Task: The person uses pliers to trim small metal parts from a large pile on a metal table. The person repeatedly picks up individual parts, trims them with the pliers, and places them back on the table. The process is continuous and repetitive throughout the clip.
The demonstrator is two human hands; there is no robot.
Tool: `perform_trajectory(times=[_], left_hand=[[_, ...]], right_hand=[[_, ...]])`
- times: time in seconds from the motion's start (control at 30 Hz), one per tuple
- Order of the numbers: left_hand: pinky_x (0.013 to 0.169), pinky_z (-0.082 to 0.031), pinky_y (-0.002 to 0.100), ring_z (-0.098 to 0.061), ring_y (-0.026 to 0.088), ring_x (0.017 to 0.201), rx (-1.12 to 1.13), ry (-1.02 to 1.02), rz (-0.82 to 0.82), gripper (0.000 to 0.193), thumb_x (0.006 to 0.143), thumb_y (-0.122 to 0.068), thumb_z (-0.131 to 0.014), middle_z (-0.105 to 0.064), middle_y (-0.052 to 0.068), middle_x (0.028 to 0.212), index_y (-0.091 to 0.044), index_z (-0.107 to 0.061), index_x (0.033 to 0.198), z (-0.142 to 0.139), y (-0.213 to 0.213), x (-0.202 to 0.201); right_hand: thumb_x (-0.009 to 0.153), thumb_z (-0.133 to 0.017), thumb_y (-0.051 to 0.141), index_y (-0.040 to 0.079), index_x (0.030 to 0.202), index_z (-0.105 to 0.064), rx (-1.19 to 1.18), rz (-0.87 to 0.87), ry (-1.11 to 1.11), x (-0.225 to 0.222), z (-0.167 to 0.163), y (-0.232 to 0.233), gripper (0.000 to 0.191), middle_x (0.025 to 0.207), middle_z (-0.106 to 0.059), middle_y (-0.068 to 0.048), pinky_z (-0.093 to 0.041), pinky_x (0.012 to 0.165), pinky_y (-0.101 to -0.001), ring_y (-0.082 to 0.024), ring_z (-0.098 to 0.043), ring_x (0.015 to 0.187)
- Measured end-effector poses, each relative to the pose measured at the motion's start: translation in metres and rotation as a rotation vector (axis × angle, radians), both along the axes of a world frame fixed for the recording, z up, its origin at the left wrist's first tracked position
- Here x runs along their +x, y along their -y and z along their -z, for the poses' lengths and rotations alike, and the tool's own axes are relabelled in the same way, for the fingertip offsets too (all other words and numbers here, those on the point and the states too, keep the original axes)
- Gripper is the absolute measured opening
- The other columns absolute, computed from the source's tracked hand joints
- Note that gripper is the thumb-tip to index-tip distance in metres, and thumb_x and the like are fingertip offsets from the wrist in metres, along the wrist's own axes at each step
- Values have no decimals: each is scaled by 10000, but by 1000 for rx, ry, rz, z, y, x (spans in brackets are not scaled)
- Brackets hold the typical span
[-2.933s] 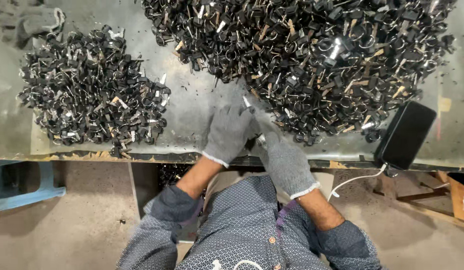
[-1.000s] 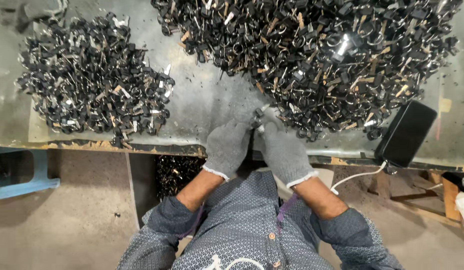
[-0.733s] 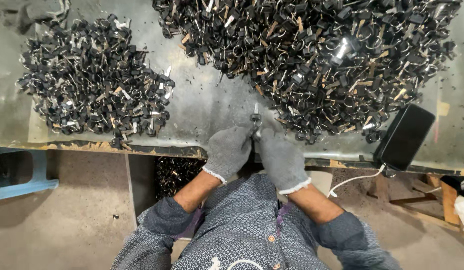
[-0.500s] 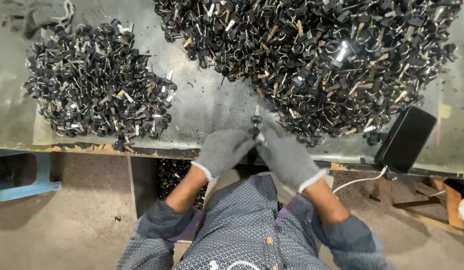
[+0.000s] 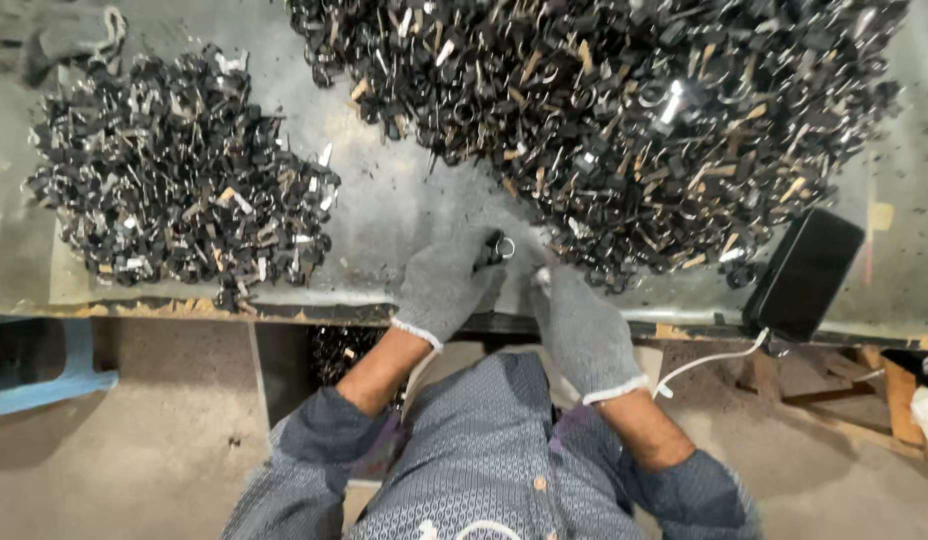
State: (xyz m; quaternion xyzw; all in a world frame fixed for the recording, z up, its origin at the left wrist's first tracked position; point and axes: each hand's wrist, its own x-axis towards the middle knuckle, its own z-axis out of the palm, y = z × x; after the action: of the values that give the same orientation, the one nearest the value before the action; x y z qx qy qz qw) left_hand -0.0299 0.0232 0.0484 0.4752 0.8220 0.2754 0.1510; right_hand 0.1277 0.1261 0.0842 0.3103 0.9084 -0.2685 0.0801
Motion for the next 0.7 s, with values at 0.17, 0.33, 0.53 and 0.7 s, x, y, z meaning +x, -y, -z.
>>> perform_trajectory(times=[0.17, 0.33, 0.53, 0.7], left_hand=[[581, -563, 394, -703, 249, 644, -9, -93, -14, 301, 848, -198, -743, -712, 67, 768, -216, -712, 1147, 10, 9, 3], [699, -575, 405, -710, 288, 826, 128, -274, 131, 167, 929, -133, -654, -713, 127, 963, -130, -639, 1095, 23, 4, 0], [601, -556, 413, -697, 269, 703, -75, -92, 96, 241, 905, -209, -713, -698, 116, 823, -84, -665, 1105, 26, 6, 1], [615, -544, 386, -678, 236, 697, 78, -26, 80, 247, 896, -184, -730, -718, 84, 869, -128, -677, 1130, 29, 11, 2]], right_hand=[[984, -591, 324, -6, 1406, -455, 10, -96, 127, -17, 17, -1, 552, 1006, -702, -234, -634, 604, -475, -315, -738, 664], [941, -606, 300, -2, 1381, -489, 381, -180, 197, -31, 29, 11, 547, 976, -750, -210, -646, 625, -480, -351, -745, 798], [1102, -462, 264, -30, 1286, -522, 144, -171, 347, -25, 14, 7, 351, 816, -745, -162, -632, 578, -446, -281, -752, 677], [961, -523, 215, -19, 1319, -491, -157, -5, 8, -16, 5, 2, 428, 764, -678, -143, -607, 407, -421, -292, -719, 492]])
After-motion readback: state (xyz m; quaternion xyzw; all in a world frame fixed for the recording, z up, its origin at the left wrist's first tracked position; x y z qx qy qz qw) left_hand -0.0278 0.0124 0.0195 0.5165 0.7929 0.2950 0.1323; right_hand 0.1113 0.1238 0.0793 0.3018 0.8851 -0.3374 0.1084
